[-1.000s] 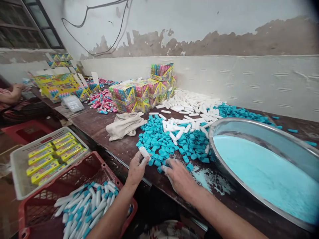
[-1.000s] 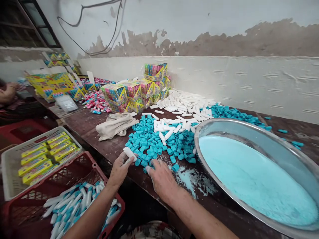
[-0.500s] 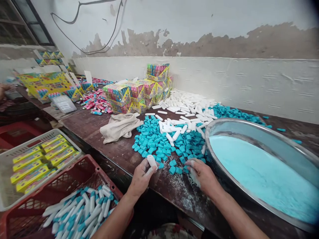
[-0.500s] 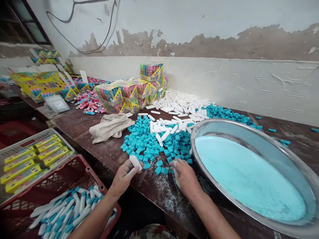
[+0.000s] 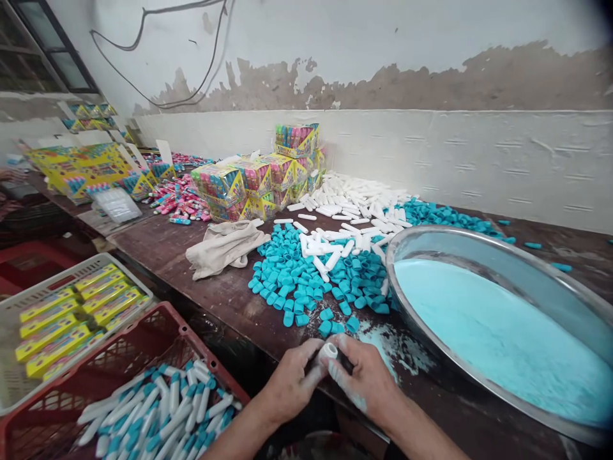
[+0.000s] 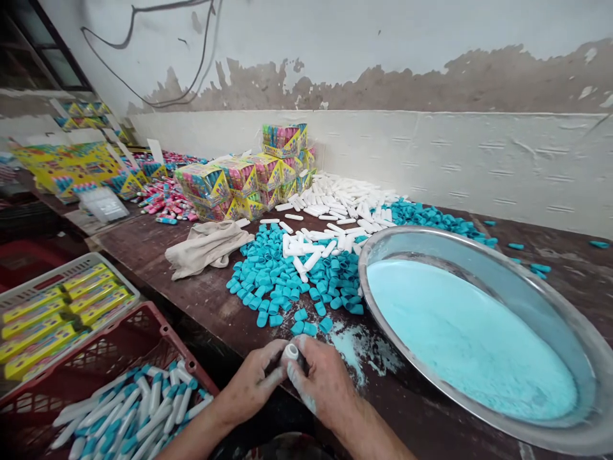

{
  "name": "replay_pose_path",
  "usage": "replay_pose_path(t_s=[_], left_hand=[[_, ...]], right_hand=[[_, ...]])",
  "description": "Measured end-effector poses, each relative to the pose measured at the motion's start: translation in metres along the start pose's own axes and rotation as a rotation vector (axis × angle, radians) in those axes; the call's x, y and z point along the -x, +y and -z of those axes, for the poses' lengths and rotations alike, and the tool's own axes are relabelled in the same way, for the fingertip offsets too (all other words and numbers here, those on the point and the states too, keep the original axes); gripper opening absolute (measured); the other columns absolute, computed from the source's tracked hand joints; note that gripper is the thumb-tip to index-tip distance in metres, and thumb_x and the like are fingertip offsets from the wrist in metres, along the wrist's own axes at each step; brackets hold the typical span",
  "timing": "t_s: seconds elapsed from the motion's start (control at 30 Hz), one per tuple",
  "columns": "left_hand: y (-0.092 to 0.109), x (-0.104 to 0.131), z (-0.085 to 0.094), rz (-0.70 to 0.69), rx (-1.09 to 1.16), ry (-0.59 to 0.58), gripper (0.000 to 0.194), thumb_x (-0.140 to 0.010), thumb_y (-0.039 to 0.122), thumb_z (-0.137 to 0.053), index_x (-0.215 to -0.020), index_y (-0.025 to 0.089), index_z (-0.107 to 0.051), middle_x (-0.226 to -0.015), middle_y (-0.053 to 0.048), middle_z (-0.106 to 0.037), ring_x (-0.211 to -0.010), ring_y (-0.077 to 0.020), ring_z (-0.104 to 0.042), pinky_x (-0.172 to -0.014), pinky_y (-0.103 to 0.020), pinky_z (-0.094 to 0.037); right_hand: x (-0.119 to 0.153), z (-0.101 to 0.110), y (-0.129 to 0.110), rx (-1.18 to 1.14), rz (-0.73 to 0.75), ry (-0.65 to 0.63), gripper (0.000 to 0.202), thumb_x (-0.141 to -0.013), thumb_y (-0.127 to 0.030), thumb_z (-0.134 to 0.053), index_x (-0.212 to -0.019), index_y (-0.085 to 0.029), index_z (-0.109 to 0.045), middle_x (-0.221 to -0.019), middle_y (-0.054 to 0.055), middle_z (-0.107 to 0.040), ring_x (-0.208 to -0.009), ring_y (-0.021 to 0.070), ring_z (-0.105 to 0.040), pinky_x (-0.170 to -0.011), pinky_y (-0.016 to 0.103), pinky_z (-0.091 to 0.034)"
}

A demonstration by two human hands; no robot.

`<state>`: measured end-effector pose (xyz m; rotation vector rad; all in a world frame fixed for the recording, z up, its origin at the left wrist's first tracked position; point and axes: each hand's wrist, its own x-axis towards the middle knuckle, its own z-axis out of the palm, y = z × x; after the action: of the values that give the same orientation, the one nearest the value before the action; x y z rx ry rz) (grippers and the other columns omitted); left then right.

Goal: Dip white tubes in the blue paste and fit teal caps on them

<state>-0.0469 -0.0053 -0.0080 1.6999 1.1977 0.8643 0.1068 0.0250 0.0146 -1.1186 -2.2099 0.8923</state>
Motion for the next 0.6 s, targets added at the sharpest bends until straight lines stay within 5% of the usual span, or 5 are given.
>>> replay_pose_path(t_s=[0.17,0.33,0.43,0.6], left_hand=[[-0.007,0.002,-0.011,0.01,-0.086,0.171,0.016,-0.085,0.025,-0.041,-0.092,0.015,-0.05,-0.085,-0.005,-0.055,-0.078,-0.0158,-0.049,-0.071,-0.025,-0.038],[-0.022,0.006,0.031,0.176,-0.073,0.412,0.021,-0.083,0.036,-0.043,-0.085,0.016,-0.049,-0.071,0.001,-0.05,-0.066,-0.0131,-0.046,-0.061,-0.023,-0.036],[-0.032,0.007,0.051,0.21,-0.077,0.501,0.022,-0.082,0.038,-0.043,-0.082,0.017,-0.049,-0.067,0.003,-0.048,-0.061,-0.0119,-0.043,-0.058,-0.023,-0.034],[-0.032,0.007,0.052,0.205,-0.025,0.511,0.023,-0.082,0.039,-0.044,-0.084,0.017,-0.05,-0.069,0.002,-0.049,-0.062,-0.0117,-0.044,-0.058,-0.022,-0.035]], right_hand=[[-0.006,0.003,0.01,-0.057,-0.044,-0.012,0.015,-0.081,-0.029,-0.046,-0.078,-0.018,-0.056,-0.071,0.001,-0.061,-0.066,0.0154,-0.056,-0.061,0.025,-0.042],[-0.03,0.011,0.027,0.145,-0.035,0.054,0.024,-0.086,-0.025,-0.04,-0.084,-0.017,-0.062,-0.082,0.006,-0.062,-0.077,0.017,-0.057,-0.071,0.027,-0.043],[-0.05,-0.001,0.025,0.358,-0.003,-0.024,0.022,-0.086,-0.022,-0.043,-0.088,-0.02,-0.065,-0.083,0.005,-0.06,-0.079,0.0159,-0.056,-0.071,0.025,-0.041],[-0.075,-0.026,0.012,0.654,0.062,-0.139,0.013,-0.08,-0.025,-0.054,-0.089,-0.02,-0.063,-0.09,0.007,-0.056,-0.082,0.0199,-0.053,-0.071,0.029,-0.039]])
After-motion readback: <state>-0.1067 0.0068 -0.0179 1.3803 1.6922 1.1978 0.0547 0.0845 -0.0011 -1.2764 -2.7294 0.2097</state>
